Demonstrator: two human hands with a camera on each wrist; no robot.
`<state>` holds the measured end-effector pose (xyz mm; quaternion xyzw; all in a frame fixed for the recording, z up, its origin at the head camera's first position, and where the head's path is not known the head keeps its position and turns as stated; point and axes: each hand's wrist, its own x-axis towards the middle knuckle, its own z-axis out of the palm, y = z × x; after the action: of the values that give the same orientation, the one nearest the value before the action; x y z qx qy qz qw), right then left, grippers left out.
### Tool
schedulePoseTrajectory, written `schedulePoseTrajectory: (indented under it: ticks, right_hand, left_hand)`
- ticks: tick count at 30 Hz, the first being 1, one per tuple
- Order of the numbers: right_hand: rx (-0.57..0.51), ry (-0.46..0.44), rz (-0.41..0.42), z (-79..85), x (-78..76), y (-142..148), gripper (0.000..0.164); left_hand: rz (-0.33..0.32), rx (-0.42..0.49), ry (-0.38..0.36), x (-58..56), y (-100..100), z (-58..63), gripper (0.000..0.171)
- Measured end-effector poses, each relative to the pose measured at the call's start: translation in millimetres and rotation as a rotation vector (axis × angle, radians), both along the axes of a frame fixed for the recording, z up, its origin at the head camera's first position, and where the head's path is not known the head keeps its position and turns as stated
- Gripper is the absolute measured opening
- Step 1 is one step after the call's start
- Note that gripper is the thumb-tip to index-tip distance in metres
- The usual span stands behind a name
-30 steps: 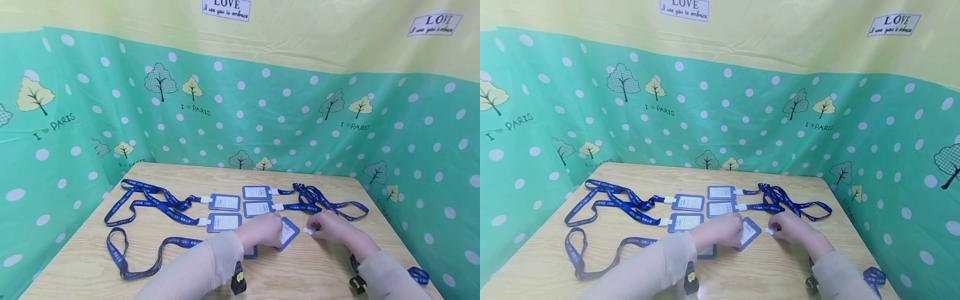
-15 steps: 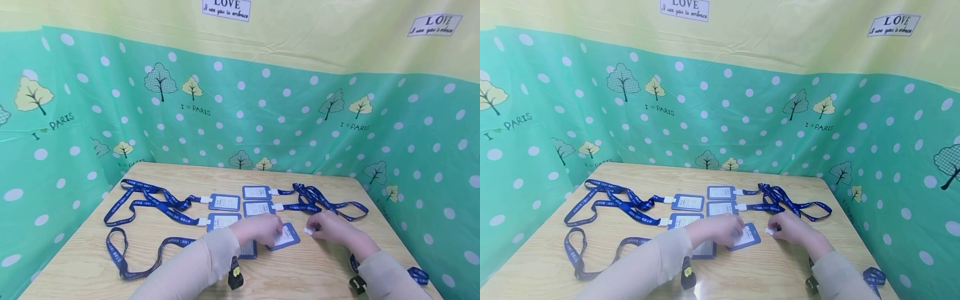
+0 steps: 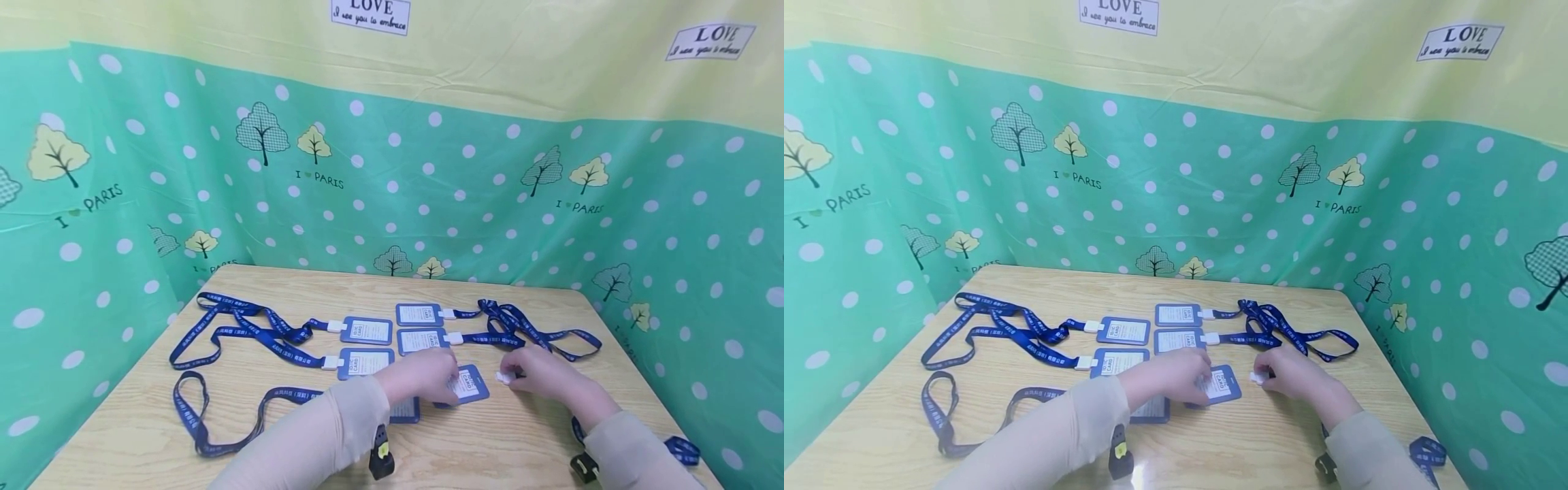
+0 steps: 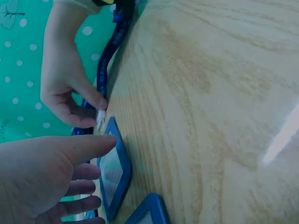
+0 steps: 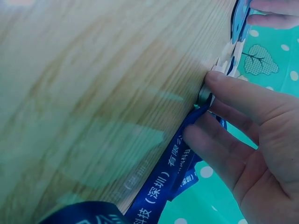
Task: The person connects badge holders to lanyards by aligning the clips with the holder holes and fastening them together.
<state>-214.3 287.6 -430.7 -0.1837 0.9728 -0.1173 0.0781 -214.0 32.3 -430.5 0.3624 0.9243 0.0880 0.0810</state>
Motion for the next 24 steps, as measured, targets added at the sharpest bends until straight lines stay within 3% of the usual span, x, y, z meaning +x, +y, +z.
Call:
schedulePoseTrajectory:
  ticks: [6, 24]
  right_hand:
    - [0.027, 0.011, -0.002, 0.3, 0.6, -1.6, 0.022]
    - [0.015, 0.061, 0.019, -0.8, 1.2, 3.2, 0.018]
  left_hand:
    - [0.038, -0.015, 0.014, 3.4, 2.5, -2.8, 0.035]
    - [0.048, -0.057, 0.026, 1.0, -6.7, -4.0, 0.030]
